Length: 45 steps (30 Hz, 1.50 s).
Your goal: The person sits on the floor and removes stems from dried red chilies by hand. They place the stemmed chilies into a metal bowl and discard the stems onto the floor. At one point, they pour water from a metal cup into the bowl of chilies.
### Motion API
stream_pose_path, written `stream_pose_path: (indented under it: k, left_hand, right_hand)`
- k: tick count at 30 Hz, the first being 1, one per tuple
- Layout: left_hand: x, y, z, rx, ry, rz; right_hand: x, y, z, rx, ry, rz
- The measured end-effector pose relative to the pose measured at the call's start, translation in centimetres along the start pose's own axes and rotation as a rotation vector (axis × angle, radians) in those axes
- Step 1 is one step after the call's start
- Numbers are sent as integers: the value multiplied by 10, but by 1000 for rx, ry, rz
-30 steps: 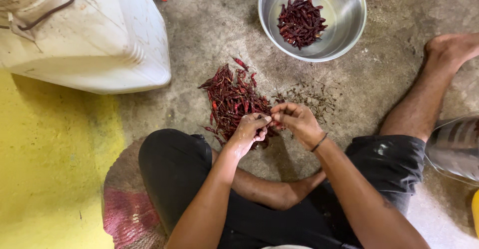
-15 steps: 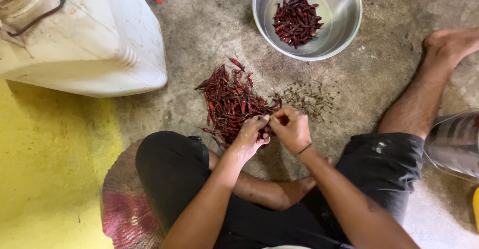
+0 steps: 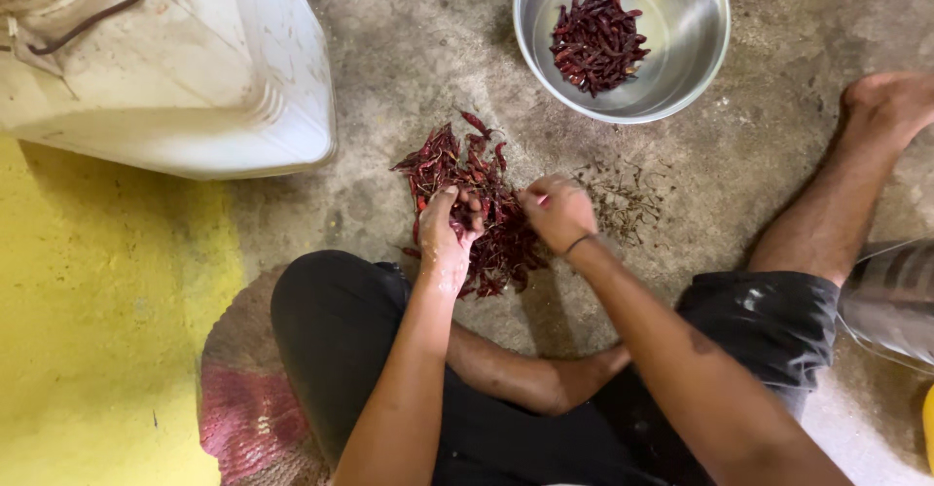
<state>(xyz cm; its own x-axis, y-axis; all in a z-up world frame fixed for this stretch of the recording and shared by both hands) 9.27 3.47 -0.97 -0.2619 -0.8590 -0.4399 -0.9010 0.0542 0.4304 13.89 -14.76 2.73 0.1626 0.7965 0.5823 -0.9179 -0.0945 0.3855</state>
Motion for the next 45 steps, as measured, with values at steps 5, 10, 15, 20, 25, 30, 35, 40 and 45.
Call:
stream_pose_path:
  k: [5,10,15,20,25,30,35,40,45]
  left_hand:
    - [-5,9,-9,39,-223,-29]
    - [-5,10,-2,-54,-444,-3]
    - [18,12,-16,70,-451,102]
    - [33,31,-33,65,-686,179]
    - [37,39,-42,35,-665,126]
    - [33,52,-52,24,-650,86]
    - [45,63,-62,54,-715,41]
    - [74,56,-67,64,-495,90]
    - [86,53,-91,96,-239,119]
  right_hand:
    - [16,7,-41,52,224,-47]
    - [-29,4,-40,107,-78,-196]
    - [-50,28,-13,141,-625,-131]
    - [-38,50,-6,238,-839,67]
    - [-38,66,-4,202,-892,103]
    - [-40,90,15,107,-737,23]
    - [-44,103,25,42,-913,41]
    - [-44,106,23,105,-1525,93]
    - [-44,113,34,96,-1649,90]
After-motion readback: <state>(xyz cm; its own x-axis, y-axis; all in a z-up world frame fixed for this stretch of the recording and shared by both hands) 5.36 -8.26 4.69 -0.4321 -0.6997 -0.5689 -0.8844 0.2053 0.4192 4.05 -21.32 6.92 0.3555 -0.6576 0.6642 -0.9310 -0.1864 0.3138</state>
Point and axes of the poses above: each hand's wrist, its own y-axis away from the middle knuckle, its own z-axis out of the back of the hand, x = y × z, the point moved 8 cm from there along -y, towards the middle knuckle, and after that the axes turned 6 degrees about x, right-handed, at the moved point
